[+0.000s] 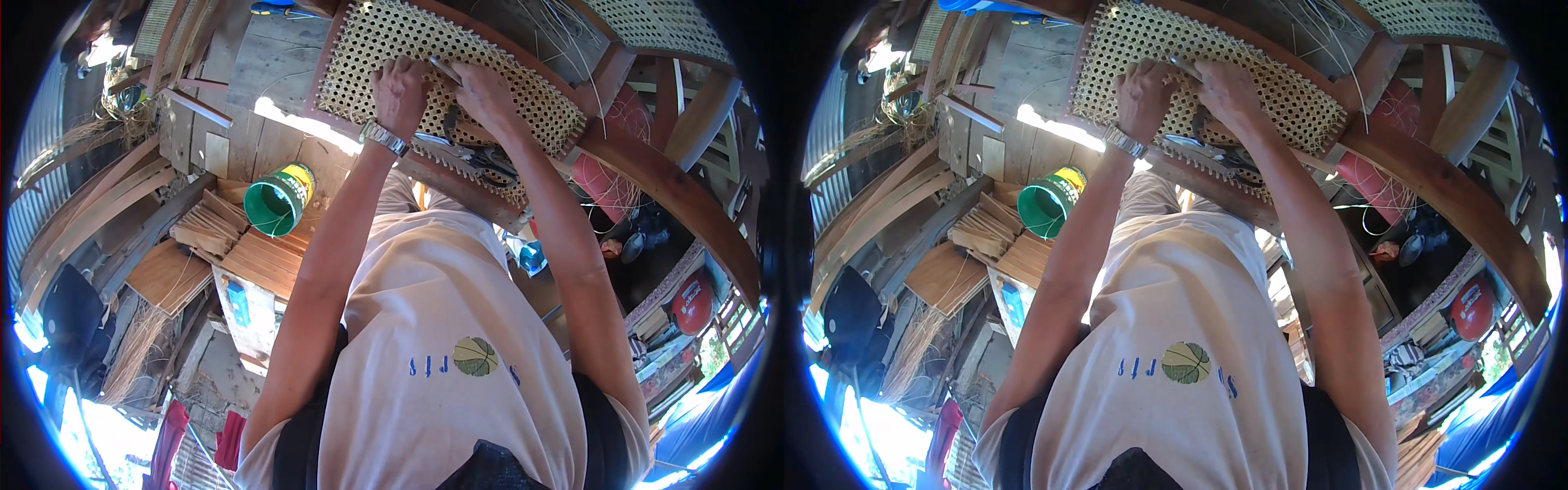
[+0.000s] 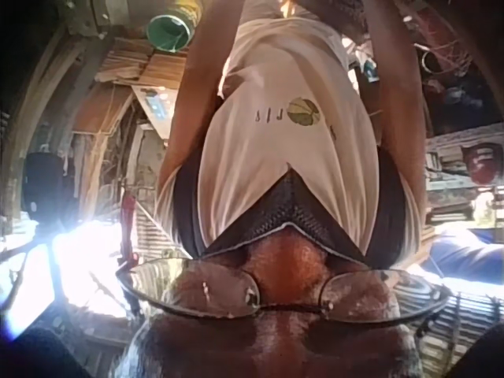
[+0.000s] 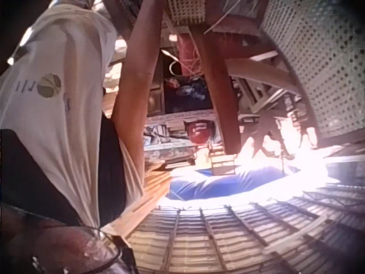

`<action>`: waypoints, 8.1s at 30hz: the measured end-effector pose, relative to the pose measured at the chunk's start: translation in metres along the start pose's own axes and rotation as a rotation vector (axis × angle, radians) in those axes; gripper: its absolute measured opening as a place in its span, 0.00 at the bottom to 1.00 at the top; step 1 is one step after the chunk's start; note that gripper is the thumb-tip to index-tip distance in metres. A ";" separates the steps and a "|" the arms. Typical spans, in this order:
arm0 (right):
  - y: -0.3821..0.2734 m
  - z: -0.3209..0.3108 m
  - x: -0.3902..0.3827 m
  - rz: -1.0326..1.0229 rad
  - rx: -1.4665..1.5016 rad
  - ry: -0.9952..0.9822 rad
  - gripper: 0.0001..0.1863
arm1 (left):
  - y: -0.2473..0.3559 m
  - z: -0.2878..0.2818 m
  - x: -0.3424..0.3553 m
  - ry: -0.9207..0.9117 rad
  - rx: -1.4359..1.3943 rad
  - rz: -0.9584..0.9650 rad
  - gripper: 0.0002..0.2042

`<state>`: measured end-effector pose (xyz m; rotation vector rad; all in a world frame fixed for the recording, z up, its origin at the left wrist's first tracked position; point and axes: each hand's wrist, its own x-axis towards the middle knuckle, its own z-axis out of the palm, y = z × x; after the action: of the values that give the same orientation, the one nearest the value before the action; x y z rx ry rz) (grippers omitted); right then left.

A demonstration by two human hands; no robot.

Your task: Weaving a rattan chair seat using strips of material.

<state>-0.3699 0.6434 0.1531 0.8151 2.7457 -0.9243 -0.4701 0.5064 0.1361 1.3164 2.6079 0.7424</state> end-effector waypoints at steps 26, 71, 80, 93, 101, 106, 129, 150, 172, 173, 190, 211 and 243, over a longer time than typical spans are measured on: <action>-0.029 -0.002 -0.027 -0.017 -0.276 0.040 0.06 | -0.028 0.007 0.012 -0.054 -0.305 -0.254 0.07; 0.027 -0.074 -0.013 0.016 -0.050 -0.144 0.11 | -0.001 -0.020 -0.049 0.301 -0.220 -0.357 0.10; -0.003 -0.036 -0.014 -0.404 -0.222 -0.025 0.10 | -0.017 0.001 -0.039 0.052 -0.199 -0.544 0.19; 0.019 -0.010 0.010 -0.394 -0.141 -0.116 0.10 | -0.029 0.022 -0.027 0.030 -0.068 -0.426 0.07; 0.003 -0.010 0.032 -0.194 -0.305 -0.289 0.16 | -0.021 0.004 -0.036 0.139 -0.256 -0.522 0.06; 0.013 -0.002 0.023 -0.210 -0.281 -0.251 0.15 | -0.019 0.006 -0.038 0.149 -0.250 -0.506 0.07; 0.007 -0.210 -0.069 0.303 -0.239 -0.178 0.24 | 0.060 0.010 0.017 0.128 -0.467 0.201 0.08; 0.005 -0.004 -0.022 0.106 -0.164 0.123 0.08 | -0.021 -0.033 0.018 -0.548 -0.959 -0.427 0.09; 0.024 0.013 -0.005 0.132 0.015 0.115 0.09 | -0.013 0.025 0.030 -0.275 -0.278 -0.255 0.10; 0.022 0.016 -0.002 0.068 -0.022 0.190 0.09 | -0.015 0.027 0.028 -0.279 -0.277 -0.248 0.10; 0.022 -0.053 -0.006 0.119 -0.170 0.008 0.21 | -0.027 -0.003 0.004 -0.149 -0.103 -0.168 0.07; 0.004 -0.023 -0.025 0.089 -0.198 0.144 0.08 | 0.003 0.036 0.028 0.049 -0.221 -0.173 0.08; 0.034 -0.034 0.000 0.087 -0.146 0.074 0.13 | 0.002 0.066 0.016 0.031 -0.089 -0.083 0.02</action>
<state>-0.3507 0.6859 0.1626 0.9508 2.7750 -0.6822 -0.4568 0.5448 0.0812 1.1741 2.6021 0.8606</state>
